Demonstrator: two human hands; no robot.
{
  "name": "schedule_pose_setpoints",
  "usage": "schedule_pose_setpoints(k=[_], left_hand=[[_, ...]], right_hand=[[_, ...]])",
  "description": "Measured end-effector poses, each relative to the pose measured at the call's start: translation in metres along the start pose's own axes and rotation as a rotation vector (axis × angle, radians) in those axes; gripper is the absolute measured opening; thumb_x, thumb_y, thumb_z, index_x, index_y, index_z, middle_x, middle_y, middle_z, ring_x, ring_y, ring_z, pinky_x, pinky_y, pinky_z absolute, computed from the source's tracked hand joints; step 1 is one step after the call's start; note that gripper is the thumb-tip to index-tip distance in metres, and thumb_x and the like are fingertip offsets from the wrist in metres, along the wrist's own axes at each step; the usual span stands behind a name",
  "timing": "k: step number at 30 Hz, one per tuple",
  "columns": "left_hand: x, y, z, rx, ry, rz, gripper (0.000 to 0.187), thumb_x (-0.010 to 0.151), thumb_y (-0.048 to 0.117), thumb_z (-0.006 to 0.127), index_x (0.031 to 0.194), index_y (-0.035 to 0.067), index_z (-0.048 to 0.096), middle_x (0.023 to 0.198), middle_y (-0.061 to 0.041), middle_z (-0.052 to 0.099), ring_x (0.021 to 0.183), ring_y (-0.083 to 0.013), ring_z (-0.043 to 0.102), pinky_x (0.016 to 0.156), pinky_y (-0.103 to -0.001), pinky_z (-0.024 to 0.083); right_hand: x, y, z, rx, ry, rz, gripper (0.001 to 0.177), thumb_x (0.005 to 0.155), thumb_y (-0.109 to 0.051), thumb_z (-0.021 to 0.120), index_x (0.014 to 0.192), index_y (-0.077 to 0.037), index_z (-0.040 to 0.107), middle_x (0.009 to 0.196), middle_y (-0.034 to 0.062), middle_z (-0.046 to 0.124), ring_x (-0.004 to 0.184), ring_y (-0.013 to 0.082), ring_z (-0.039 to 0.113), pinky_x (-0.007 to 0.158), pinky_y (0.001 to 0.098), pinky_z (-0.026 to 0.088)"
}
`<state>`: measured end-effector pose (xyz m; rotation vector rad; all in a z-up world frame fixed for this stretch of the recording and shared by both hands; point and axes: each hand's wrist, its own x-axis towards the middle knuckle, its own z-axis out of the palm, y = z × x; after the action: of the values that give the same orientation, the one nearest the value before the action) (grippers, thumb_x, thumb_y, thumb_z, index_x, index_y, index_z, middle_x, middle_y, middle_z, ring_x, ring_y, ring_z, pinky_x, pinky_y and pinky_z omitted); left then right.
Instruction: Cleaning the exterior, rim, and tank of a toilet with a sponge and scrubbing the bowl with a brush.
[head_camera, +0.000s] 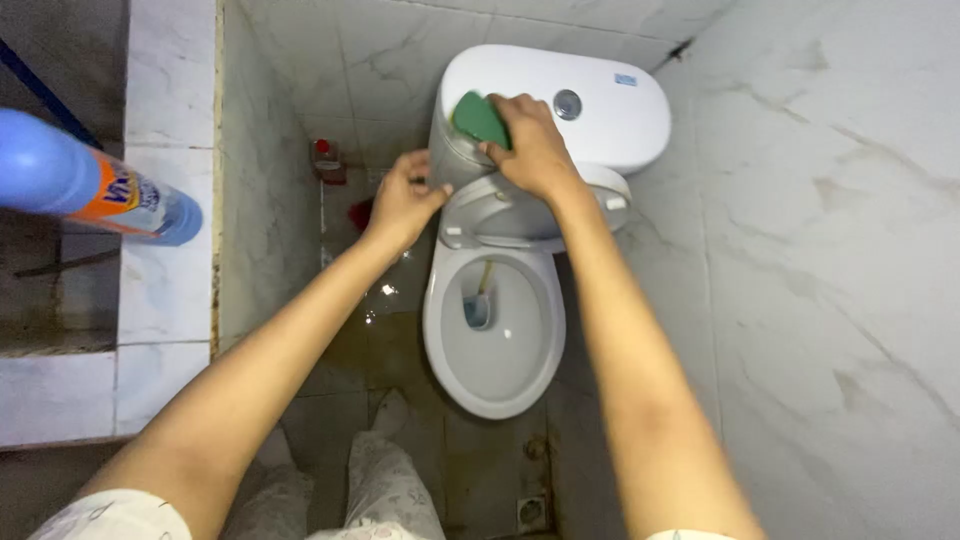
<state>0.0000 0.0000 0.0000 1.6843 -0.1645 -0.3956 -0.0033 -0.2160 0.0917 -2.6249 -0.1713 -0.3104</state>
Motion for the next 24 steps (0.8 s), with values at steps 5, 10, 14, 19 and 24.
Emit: schedule_pose_setpoints(k=[5,10,14,19,24], left_hand=[[0.053,-0.015,0.014,0.153,0.189,0.027,0.071,0.082,0.012,0.081,0.143,0.002,0.047,0.138,-0.021,0.056,0.115,-0.0316,0.063,0.094,-0.041,0.057],[0.077,-0.019,0.026,0.212,0.191,0.03,0.071,0.085,0.012,0.081,0.146,0.002,0.046,0.143,-0.022,0.054,0.124,-0.0345,0.059,0.098,-0.042,0.053],[0.088,-0.007,0.035,0.183,0.17,-0.058,0.063,0.088,0.017,0.077,0.144,0.003,0.051,0.141,-0.017,0.063,0.125,-0.031,0.066,0.101,-0.041,0.055],[0.097,-0.027,0.03,0.329,0.294,-0.085,0.079,0.079,0.0,0.071,0.15,0.0,0.036,0.147,-0.022,0.051,0.137,-0.0395,0.05,0.112,-0.048,0.042],[0.071,0.026,0.015,0.303,0.404,-0.307,0.083,0.086,0.004,0.069,0.156,0.007,0.025,0.157,-0.021,0.03,0.147,-0.0393,0.029,0.117,-0.062,0.019]], right_hand=[[0.043,0.062,0.04,-0.116,-0.227,-0.165,0.066,0.085,-0.02,0.078,0.143,0.001,0.056,0.122,0.0211,0.061,0.111,0.0392,0.055,0.1,0.0456,0.045],[0.077,0.104,0.058,-0.06,0.028,-0.086,0.057,0.098,-0.022,0.075,0.146,0.001,0.055,0.127,0.0241,0.059,0.114,0.041,0.053,0.1,0.0485,0.046],[0.042,0.069,0.068,-0.146,0.023,-0.045,0.052,0.101,-0.019,0.065,0.15,-0.008,0.054,0.119,0.025,0.058,0.108,0.0378,0.055,0.091,0.0495,0.048],[0.035,0.077,0.044,-0.156,-0.115,-0.294,0.059,0.095,-0.026,0.069,0.152,-0.021,0.051,0.112,0.0247,0.058,0.102,0.0388,0.054,0.087,0.0515,0.047],[0.062,0.086,0.052,-0.334,0.016,-0.061,0.056,0.1,-0.018,0.065,0.153,-0.025,0.052,0.112,0.0238,0.057,0.101,0.0378,0.052,0.082,0.0514,0.043]])
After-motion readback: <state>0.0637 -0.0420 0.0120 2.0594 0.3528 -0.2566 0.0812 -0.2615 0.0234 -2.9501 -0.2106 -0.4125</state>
